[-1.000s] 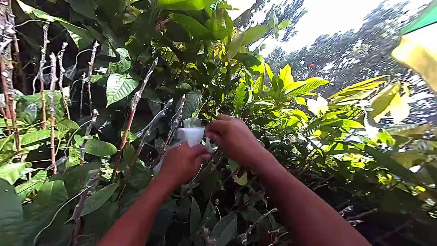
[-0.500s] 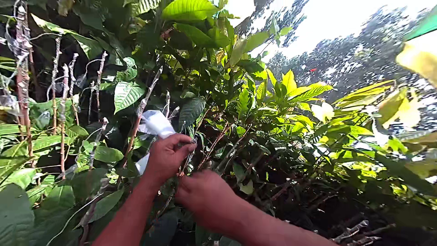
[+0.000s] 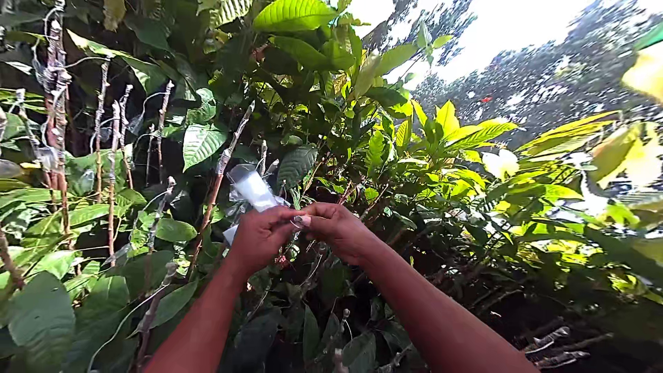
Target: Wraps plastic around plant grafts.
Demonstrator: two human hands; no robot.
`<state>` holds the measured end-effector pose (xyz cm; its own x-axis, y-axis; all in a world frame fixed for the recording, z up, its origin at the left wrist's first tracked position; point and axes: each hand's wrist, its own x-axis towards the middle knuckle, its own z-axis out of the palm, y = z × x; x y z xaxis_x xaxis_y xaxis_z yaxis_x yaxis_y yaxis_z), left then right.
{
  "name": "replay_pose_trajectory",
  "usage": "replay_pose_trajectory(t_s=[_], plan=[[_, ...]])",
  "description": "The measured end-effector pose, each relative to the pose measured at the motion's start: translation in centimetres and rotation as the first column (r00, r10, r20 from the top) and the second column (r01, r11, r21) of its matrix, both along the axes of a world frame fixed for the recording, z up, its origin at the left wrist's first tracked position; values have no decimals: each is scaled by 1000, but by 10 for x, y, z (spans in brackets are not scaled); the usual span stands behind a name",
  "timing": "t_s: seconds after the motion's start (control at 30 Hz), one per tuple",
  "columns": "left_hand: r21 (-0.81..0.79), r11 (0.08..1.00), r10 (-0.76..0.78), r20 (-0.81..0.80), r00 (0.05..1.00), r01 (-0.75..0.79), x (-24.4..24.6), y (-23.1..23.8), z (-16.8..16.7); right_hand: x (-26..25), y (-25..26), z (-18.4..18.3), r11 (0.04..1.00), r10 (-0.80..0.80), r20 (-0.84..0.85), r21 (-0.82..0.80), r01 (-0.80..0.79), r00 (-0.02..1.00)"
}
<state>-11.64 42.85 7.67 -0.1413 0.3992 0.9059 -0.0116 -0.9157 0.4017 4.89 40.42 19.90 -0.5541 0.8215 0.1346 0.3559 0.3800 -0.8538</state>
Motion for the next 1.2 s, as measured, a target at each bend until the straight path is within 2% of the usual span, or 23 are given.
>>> replay_pose_trajectory(t_s=[0.07, 0.13, 0.17, 0.23, 0.3, 0.33, 0.37, 0.4, 0.43, 0.47, 0.5, 0.53, 0.6, 0.67, 0.77, 0.83, 0.9, 0.97, 1.0, 1.07, 1.13, 1.2], plan=[[26, 999, 22, 32, 999, -23, 2, 0, 1, 5, 3, -7, 991, 84, 10, 102, -84, 996], [24, 997, 78, 74, 994, -80, 4, -2, 3, 5, 1, -10, 968, 76, 109, 230, -100, 991], [17, 995, 101, 82, 991, -103, 5, -2, 4, 3, -1, -11, 955, 23, 130, 290, -60, 991], [-8, 996, 93, 60, 994, -92, 5, -3, 7, -6, -5, -13, 909, -175, 93, 397, 125, 980], [-64, 998, -5, 11, 1000, 5, 4, -6, 10, -13, -4, -14, 840, -332, -16, 451, 303, 943], [-96, 994, -48, -4, 999, 48, 5, -8, 11, -14, -2, -17, 785, -359, -23, 534, 315, 933], [-119, 991, -69, -1, 998, 68, 5, -9, 12, -12, 2, -22, 678, -357, 6, 689, 256, 934], [-138, 988, -69, 11, 998, 70, 5, -9, 12, -9, 6, -29, 495, -346, 53, 859, 134, 937], [-153, 986, -65, 29, 997, 69, 5, -9, 12, -5, 9, -34, 290, -325, 103, 957, -5, 940], [-160, 985, -63, 42, 997, 69, 4, -9, 12, -2, 10, -36, 130, -322, 147, 985, -111, 935], [-161, 985, -60, 47, 997, 67, 3, -9, 12, 0, 8, -36, 35, -335, 177, 984, -175, 925], [-167, 984, -61, 43, 997, 68, 2, -10, 11, 3, 6, -35, -20, -351, 190, 978, -210, 917], [-174, 982, -68, 24, 997, 72, 3, -10, 11, 8, 5, -28, -62, -377, 213, 965, -254, 901], [-174, 982, -77, 3, 997, 76, 3, -10, 11, 15, 5, -24, -10, -391, 259, 958, -286, 883], [-175, 985, -10, -10, 1000, 8, 1, -12, 12, 31, 2, -22, 198, -487, 350, 937, -289, 800], [-177, 982, 73, 23, 997, -68, -7, -11, 12, 48, -3, -25, 239, -564, 346, 937, -253, 750], [-185, 978, 103, 36, 994, -94, -11, -12, 12, 52, -21, -32, 233, -569, 335, 941, -243, 751], [-200, 974, 112, 20, 994, -105, -8, -11, 12, 40, -48, -43, 214, -452, 364, 930, -298, 814], [-209, 973, 98, 21, 995, -92, -4, -10, 12, 31, -63, -49, 245, -351, 403, 911, -333, 845], [-209, 977, 44, 48, 998, -33, 10, -8, 12, 13, -82, -61, 398, -75, 415, 846, -355, 907], [-199, 980, -1, 54, 999, 12, 25, -8, 10, 0, -97, -61, 571, 139, 291, 758, -317, 947], [-184, 983, 39, 69, 997, -25, 34, -5, 8, -1, -119, -36, 613, 232, 276, 703, -361, 933]])
